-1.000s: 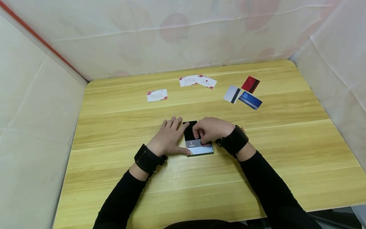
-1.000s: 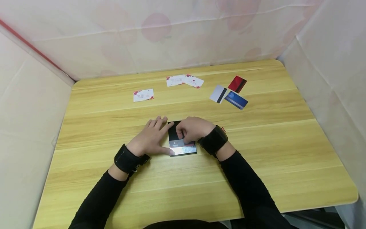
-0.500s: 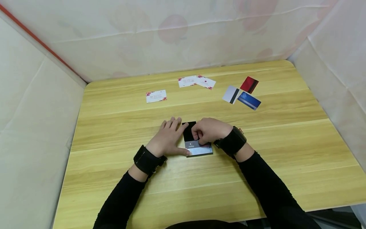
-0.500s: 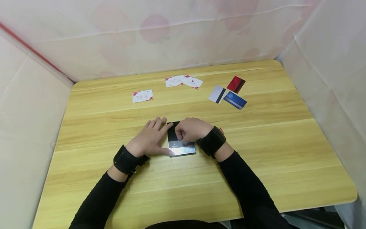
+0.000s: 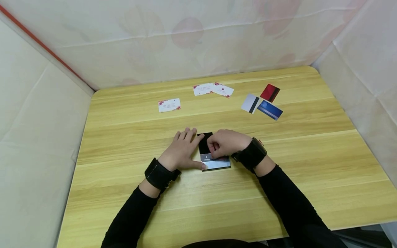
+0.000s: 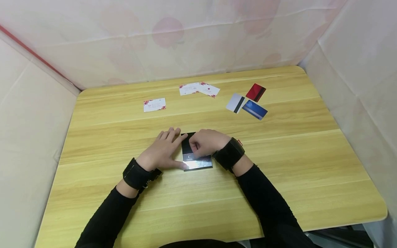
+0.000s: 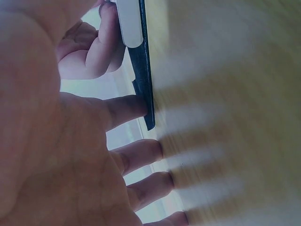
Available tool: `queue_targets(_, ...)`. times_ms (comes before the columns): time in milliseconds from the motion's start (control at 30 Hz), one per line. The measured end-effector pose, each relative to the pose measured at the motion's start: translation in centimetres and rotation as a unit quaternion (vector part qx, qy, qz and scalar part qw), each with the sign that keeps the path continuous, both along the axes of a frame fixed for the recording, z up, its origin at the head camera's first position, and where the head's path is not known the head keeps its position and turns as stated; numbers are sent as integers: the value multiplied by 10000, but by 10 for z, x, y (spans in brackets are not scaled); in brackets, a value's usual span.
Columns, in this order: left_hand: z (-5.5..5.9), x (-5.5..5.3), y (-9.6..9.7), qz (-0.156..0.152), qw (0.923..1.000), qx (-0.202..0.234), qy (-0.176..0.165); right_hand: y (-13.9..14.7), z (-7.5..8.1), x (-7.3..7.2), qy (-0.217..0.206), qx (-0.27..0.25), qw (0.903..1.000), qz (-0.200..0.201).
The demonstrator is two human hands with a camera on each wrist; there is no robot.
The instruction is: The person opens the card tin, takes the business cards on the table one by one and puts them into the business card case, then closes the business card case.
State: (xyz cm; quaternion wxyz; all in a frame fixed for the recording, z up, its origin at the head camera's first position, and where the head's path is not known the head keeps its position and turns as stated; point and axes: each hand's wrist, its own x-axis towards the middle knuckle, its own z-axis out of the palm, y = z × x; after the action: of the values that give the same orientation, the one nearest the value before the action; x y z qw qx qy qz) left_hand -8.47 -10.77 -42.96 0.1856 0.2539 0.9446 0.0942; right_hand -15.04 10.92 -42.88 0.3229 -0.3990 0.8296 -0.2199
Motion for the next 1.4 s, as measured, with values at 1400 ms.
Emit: queue_targets(1400, -10, 0, -2, 53, 9999, -90, -125, 25, -4, -26, 1991, 375, 9683, -1464)
